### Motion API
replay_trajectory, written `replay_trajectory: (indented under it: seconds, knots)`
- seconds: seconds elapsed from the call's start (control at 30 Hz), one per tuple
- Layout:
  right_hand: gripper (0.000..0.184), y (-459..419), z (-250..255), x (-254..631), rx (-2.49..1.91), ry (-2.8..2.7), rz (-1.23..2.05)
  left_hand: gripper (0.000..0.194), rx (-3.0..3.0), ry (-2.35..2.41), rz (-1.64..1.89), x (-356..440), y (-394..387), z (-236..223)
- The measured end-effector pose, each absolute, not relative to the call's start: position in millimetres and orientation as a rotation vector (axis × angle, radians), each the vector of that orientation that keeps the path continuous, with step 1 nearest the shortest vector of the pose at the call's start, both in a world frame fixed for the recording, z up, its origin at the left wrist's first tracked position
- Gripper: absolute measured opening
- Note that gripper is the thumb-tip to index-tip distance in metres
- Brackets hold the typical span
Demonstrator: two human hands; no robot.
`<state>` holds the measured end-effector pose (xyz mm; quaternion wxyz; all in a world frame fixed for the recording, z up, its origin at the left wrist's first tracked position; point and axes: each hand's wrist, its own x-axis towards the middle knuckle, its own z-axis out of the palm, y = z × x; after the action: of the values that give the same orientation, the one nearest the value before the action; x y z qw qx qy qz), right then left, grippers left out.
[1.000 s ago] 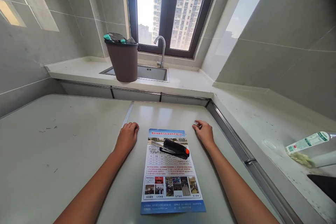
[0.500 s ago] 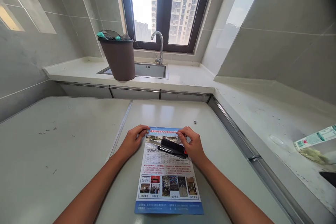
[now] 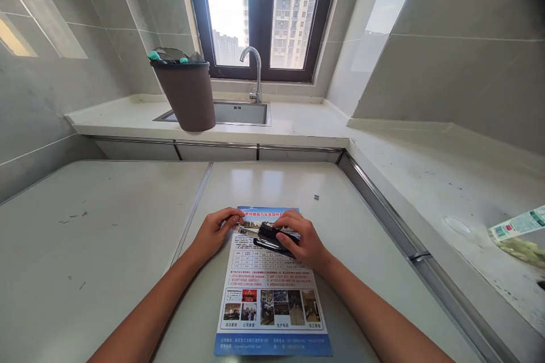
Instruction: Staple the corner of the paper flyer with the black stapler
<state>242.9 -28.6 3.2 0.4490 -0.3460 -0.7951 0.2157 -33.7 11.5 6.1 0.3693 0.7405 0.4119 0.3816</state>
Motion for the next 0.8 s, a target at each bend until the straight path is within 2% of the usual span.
replay_trajectory:
  seconds: [0.23, 0.4, 0.63, 0.7, 0.8]
  knots:
    - [0.018, -27.1, 3.7, 243.0, -0.866, -1.997, 0.561, 0.026, 2.043, 0.938, 0.973, -33.4, 14.0, 6.2]
    - [0.018, -26.5, 2.9, 243.3, -0.862, -1.992, 0.518, 0.033, 2.06, 0.916, 0.986, -35.2, 14.5, 6.1]
    - [0.017, -26.2, 3.9, 243.2, -0.868, -1.982, 0.575, 0.022, 2.16, 1.089, 0.977, -39.7, 14.0, -1.3]
    - [0.018, -25.9, 4.0, 243.1, -0.867, -1.977, 0.587, 0.017, 2.252, 1.039, 0.934, -40.2, 14.3, -2.5]
    - [0.018, -26.0, 4.0, 242.8, -0.863, -1.973, 0.598, 0.018, 2.35, 0.896, 0.836, -39.7, 14.3, -1.0]
